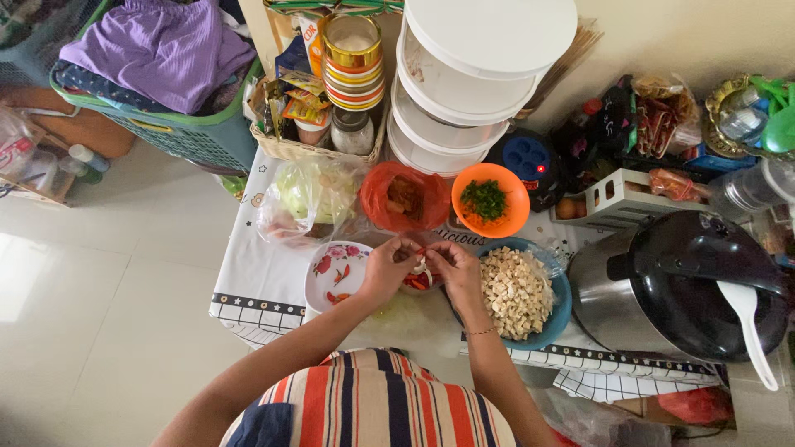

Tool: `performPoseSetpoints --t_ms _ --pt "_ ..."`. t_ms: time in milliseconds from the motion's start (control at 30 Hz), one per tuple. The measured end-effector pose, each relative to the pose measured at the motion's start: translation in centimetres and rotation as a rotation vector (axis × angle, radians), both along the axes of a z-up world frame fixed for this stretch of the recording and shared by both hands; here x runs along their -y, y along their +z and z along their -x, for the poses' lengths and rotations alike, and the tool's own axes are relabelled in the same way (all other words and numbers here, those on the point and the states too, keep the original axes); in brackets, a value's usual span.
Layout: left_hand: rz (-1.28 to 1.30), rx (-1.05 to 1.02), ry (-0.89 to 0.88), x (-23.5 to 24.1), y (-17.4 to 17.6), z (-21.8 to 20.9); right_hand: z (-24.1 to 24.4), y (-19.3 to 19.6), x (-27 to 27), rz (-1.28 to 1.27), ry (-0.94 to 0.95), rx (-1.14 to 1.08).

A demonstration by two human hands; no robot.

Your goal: The person trims the stems off several red chili peppers using a knife on a small cutting board and places the peppers into a bowl.

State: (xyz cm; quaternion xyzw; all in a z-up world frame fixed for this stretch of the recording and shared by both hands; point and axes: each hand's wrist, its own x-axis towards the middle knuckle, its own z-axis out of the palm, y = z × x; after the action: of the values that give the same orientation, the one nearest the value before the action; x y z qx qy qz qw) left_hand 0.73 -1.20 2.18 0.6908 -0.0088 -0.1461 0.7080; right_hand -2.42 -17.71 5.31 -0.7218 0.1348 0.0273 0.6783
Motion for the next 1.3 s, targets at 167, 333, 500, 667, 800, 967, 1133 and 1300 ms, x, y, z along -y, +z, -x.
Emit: performPoseSetpoints --t_ms 167,333,500,667,800,967,1133,1300 --pt "0.092 -0.013 -0.026 0.4 0.6 -0.2 0.0 -0.7 1.0 0.129 0.096 0.113" --pt "0.424 -0.313 -0.110 -0.2 -0.6 -0.3 0.5 -2.9 2.5 -0.268 0.149 0.017" --pt "0.736 -0.567 -0.108 -0.2 -3.4 -0.6 -0.3 -6.8 2.9 -0.769 0.151 -0.158" --pt "0.534 -0.439 0.002 -0.5 -3.5 0.5 -0.7 -8.0 2.1 -0.725 -0.104 -0.184" --pt "-0.125 -0.161 -0.105 -0.4 -2.3 1.5 -2.3 -5.8 1.5 -0.308 -0.074 0.057" --pt "-0.195 0.111 -0.264 -0.9 -2.5 2.2 -7.0 -2.9 -0.4 0.098 -0.089 0.230" --pt "-0.257 0.343 -0.035 -3.7 -3.4 1.5 -12.3 -1.1 -2.6 0.719 -0.066 0.719" --pt "-0.487 0.307 0.161 -11.9 -6.4 -1.0 -11.1 -2.2 -5.7 0.755 0.068 0.900"
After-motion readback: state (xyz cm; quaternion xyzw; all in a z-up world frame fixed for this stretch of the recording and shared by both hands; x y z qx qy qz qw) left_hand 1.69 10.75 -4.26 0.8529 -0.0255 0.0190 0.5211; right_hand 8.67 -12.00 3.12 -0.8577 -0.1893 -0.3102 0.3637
